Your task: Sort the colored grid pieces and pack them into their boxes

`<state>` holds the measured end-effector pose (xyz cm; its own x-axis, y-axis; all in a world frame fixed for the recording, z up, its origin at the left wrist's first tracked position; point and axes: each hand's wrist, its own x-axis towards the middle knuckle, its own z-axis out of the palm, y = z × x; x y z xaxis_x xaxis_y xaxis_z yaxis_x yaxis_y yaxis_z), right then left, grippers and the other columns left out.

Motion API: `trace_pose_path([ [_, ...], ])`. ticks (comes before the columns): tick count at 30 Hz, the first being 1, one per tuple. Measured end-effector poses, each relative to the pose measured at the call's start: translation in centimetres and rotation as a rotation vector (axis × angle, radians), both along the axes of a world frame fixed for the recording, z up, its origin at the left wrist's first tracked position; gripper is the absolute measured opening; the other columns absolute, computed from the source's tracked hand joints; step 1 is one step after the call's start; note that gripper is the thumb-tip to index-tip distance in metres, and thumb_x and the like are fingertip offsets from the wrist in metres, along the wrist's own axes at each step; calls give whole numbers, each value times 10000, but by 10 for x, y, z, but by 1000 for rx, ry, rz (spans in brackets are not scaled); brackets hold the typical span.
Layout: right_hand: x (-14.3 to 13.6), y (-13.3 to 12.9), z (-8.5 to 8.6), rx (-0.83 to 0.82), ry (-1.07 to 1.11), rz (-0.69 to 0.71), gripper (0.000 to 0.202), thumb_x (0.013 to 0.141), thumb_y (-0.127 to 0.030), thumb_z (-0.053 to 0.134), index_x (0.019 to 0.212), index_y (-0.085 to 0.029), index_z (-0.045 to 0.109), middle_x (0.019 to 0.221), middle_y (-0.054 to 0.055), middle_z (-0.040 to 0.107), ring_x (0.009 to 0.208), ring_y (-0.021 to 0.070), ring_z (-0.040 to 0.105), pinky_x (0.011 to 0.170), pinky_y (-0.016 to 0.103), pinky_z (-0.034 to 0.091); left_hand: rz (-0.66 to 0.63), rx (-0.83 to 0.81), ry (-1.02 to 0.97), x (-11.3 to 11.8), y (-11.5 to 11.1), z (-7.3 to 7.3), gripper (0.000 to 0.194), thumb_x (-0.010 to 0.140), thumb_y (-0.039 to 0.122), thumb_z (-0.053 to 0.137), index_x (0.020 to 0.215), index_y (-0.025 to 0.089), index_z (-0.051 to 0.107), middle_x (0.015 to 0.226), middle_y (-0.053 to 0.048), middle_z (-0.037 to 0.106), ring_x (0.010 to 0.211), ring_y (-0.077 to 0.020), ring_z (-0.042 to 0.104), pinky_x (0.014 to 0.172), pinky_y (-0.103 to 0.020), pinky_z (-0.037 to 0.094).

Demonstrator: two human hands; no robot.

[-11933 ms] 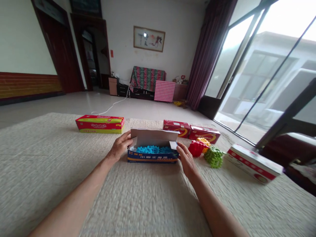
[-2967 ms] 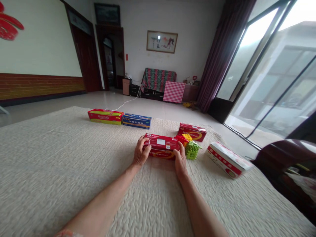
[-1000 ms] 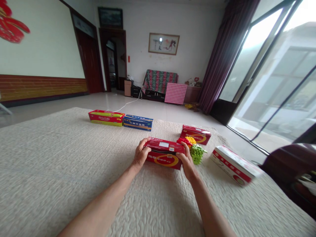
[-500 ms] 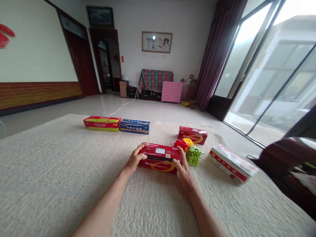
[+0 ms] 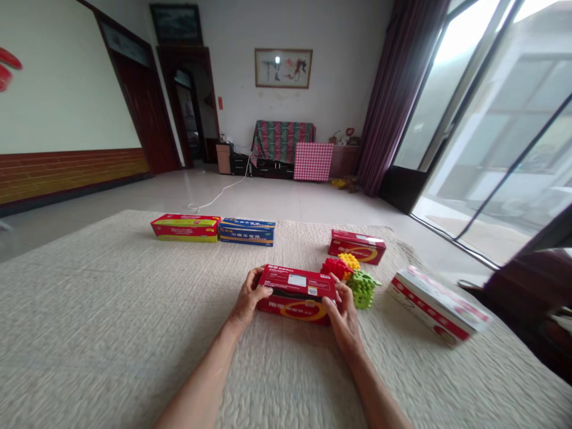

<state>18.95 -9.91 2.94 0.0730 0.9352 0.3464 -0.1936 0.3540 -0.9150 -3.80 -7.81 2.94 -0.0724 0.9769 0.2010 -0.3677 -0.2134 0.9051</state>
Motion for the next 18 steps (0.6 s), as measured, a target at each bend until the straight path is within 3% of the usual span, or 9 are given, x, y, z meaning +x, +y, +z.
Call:
trace_pose_path([
  [4, 0, -1, 1, -1, -46, -34, 540, 803, -421, 625, 1290, -274, 442, 1249, 74, 597, 1168, 255, 550, 963, 439, 470, -28, 19, -8, -2, -1, 1, 449, 625, 204, 700, 1054, 205, 567, 1163, -32, 629, 1018, -203, 580, 872, -294, 429],
  [7, 0, -1, -1, 18, -81, -62, 534, 820, -422, 603, 1308, -272, 447, 1309, 79, 554, 1198, 257, 527, 971, 438, 463, -45, 19, -2, -4, -2, 1, 462, 641, 218, 705, 1083, 210, 571, 1147, -29, 645, 1023, -206, 584, 882, -298, 426],
  [14, 3, 0, 2, 109, -110, -80, 337, 816, -365, 609, 1129, -241, 594, 1434, 90, 426, 1263, 276, 463, 1002, 410, 437, -63, 17, 21, -6, -1, 0, 486, 643, 255, 721, 1113, 198, 612, 1249, -51, 605, 1136, -261, 544, 911, -333, 427],
  [18, 3, 0, 6, 116, -90, -49, 313, 822, -346, 606, 1118, -243, 595, 1474, 81, 369, 1243, 281, 484, 982, 407, 455, -50, 28, 50, -6, -1, 1, 493, 663, 284, 714, 1139, 187, 628, 1224, -61, 626, 1190, -291, 510, 966, -376, 404],
])
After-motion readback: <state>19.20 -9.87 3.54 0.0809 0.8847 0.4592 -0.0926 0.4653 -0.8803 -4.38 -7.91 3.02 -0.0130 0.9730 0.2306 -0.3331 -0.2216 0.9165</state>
